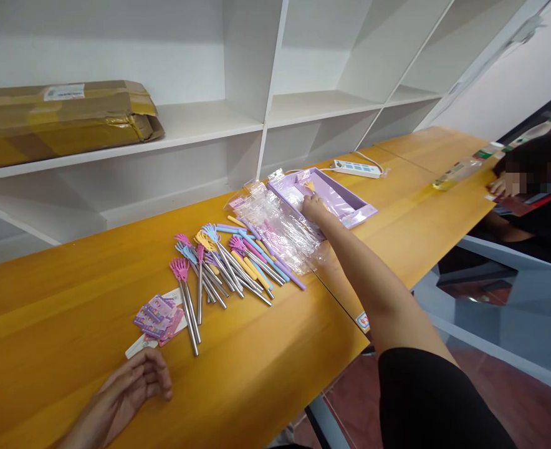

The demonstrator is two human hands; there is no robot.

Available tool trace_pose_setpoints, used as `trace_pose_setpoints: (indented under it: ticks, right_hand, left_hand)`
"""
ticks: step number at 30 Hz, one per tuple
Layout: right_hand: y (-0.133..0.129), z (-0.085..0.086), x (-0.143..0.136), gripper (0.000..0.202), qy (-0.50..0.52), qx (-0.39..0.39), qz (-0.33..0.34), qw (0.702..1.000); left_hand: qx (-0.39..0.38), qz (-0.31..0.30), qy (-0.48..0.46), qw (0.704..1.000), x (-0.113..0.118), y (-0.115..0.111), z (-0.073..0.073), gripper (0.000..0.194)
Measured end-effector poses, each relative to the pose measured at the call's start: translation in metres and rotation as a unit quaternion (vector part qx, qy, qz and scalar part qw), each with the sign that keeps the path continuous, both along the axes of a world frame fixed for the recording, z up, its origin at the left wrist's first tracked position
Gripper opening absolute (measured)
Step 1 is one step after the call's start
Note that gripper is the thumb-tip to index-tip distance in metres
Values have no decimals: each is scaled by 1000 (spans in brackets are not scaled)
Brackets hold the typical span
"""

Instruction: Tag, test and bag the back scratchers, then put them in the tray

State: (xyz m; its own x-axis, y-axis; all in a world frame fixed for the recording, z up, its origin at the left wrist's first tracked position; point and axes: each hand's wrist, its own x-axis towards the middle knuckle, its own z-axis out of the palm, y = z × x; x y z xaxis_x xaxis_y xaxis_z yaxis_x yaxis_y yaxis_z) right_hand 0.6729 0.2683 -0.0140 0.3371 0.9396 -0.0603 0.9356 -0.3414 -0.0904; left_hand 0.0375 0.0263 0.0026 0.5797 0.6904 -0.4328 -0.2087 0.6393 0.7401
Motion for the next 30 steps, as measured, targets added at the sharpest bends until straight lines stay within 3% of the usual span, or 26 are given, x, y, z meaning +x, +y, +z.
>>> trace_pose_setpoints:
  ticks: [11, 14, 17, 21, 23, 26, 28, 30]
  right_hand:
    - [0, 24, -21, 39, 114, -16, -53, 992]
    - [-7, 46, -23, 35, 157, 0, -70, 985]
    - [-16, 79, -16, 34, 212, 48, -78, 973]
    - [-23, 111, -18, 34, 285, 118, -48, 950]
    - [-25, 111, -33, 44, 291, 135, -25, 947]
    - [-29, 92, -68, 86, 264, 141, 2, 954]
    - [-33, 79, -92, 105, 193, 147, 30, 970]
    - [-36, 75, -107, 106, 79, 142, 81, 983]
  left_hand:
    - [-1, -18, 7, 1000, 1, 4, 4, 39]
    - [2, -23, 10, 1000, 1, 4, 5, 38]
    - [7, -25, 15, 1000, 1, 3, 6, 36]
    - [14, -20, 25, 999, 0, 2, 5, 34]
    - [14, -16, 27, 999, 1, 1, 5, 34]
    - [12, -13, 27, 999, 2, 1, 6, 32]
    - [12, -11, 29, 999, 2, 1, 8, 30]
    - [14, -8, 32, 999, 2, 1, 8, 29]
